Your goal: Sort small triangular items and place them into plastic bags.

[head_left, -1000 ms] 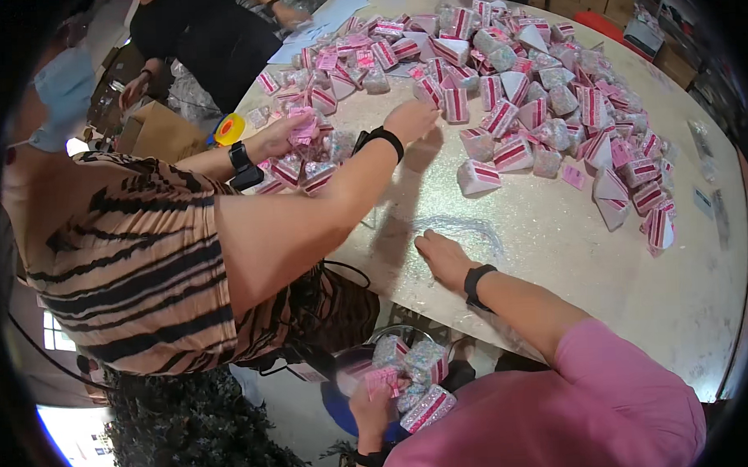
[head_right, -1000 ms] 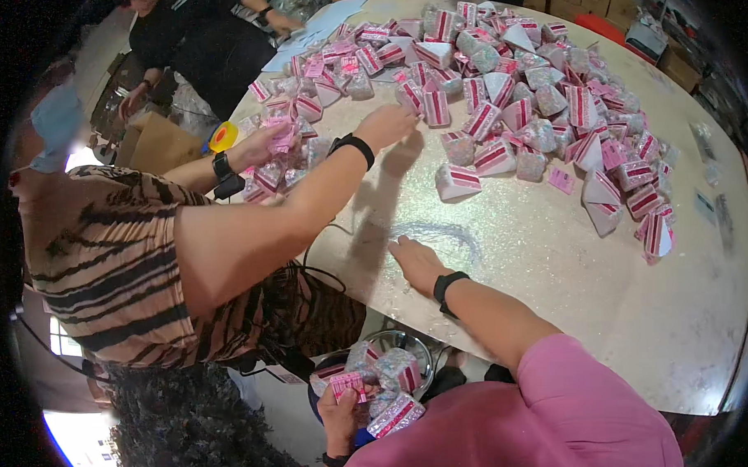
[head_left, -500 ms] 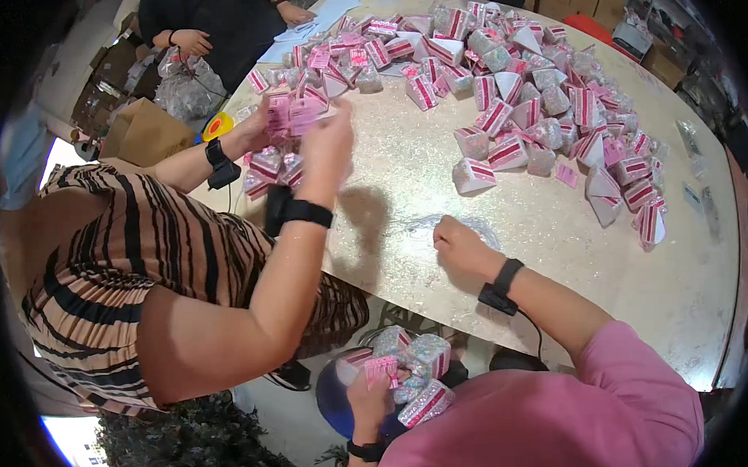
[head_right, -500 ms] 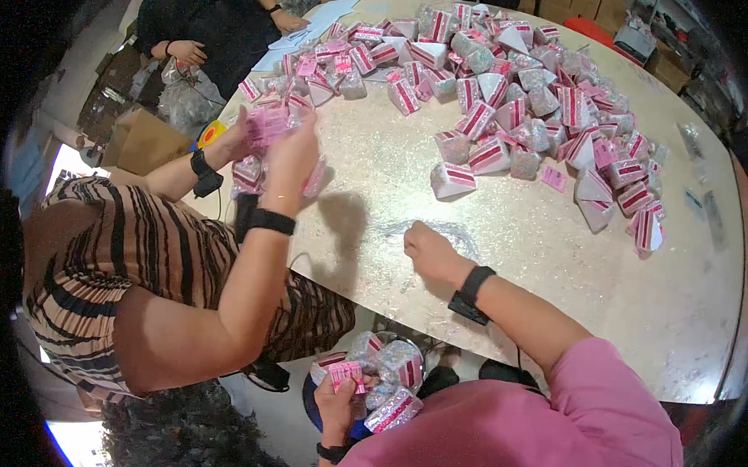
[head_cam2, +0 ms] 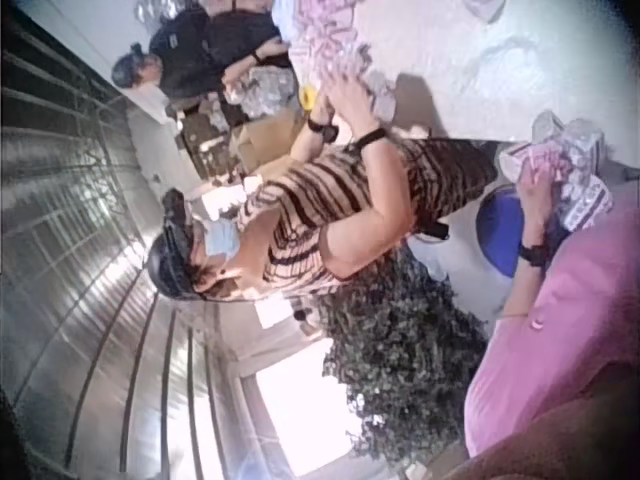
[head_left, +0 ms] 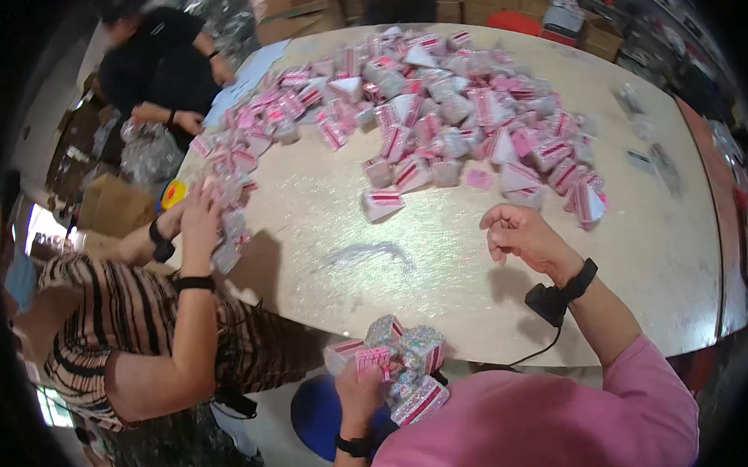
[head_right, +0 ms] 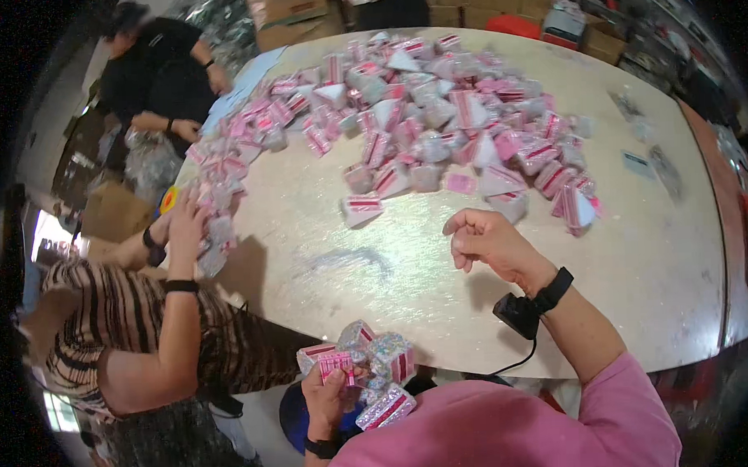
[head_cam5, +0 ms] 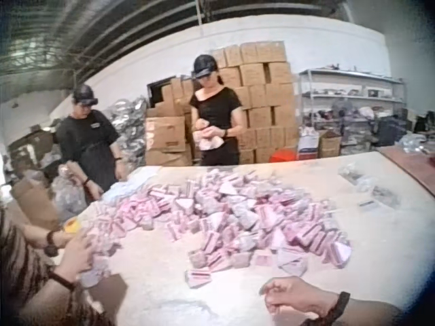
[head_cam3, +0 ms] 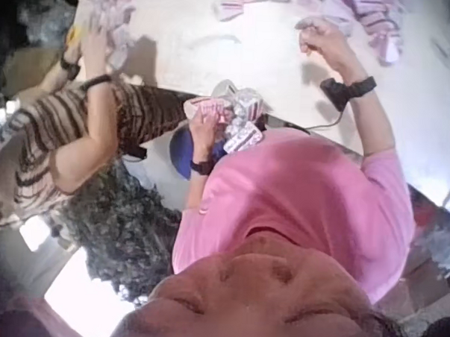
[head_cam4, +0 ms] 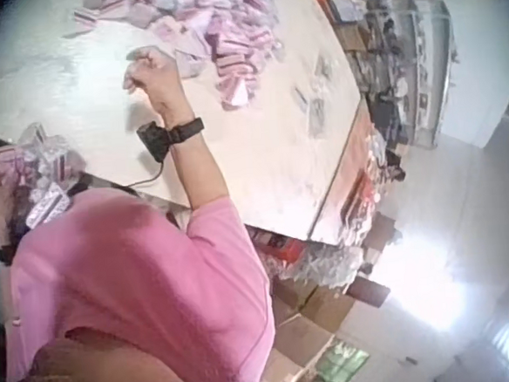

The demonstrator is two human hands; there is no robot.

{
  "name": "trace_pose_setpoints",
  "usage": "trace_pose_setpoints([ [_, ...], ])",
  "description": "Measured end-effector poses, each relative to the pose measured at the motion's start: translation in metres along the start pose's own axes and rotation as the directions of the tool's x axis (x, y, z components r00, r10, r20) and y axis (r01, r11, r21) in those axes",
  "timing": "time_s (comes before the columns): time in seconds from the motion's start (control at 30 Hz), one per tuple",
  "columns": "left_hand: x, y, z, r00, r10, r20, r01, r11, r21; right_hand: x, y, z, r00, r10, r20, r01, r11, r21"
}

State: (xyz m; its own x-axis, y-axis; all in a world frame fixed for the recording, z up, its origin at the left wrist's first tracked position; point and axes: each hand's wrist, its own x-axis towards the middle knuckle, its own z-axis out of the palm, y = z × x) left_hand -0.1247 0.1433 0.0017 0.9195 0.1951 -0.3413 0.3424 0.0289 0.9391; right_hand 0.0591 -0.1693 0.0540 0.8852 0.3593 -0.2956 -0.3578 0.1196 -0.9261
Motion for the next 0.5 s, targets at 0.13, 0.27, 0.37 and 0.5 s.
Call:
trace_pose_setpoints([
  [0.13, 0.013, 0.022, 0.061, 0.981, 0.011, 0.194, -0.014, 1.0, 0.014, -0.049, -0.009, -0.052, 0.994, -0.026, -0.104, 0.014, 0.993, -0.118],
  [0.27, 0.022, 0.042, 0.127, 0.925, -0.037, 0.378, 0.122, 0.971, -0.205, -0.087, -0.023, -0.086, 0.972, -0.123, -0.202, 0.088, 0.981, -0.17],
  [0.37, 0.03, 0.047, 0.169, 0.876, -0.001, 0.482, 0.125, 0.967, -0.224, -0.119, -0.04, -0.106, 0.964, -0.167, -0.204, 0.142, 0.981, -0.133],
  [0.5, 0.036, 0.044, 0.216, 0.823, 0.063, 0.564, 0.061, 0.978, -0.198, -0.148, -0.051, -0.126, 0.956, -0.192, -0.223, 0.178, 0.981, -0.081],
])
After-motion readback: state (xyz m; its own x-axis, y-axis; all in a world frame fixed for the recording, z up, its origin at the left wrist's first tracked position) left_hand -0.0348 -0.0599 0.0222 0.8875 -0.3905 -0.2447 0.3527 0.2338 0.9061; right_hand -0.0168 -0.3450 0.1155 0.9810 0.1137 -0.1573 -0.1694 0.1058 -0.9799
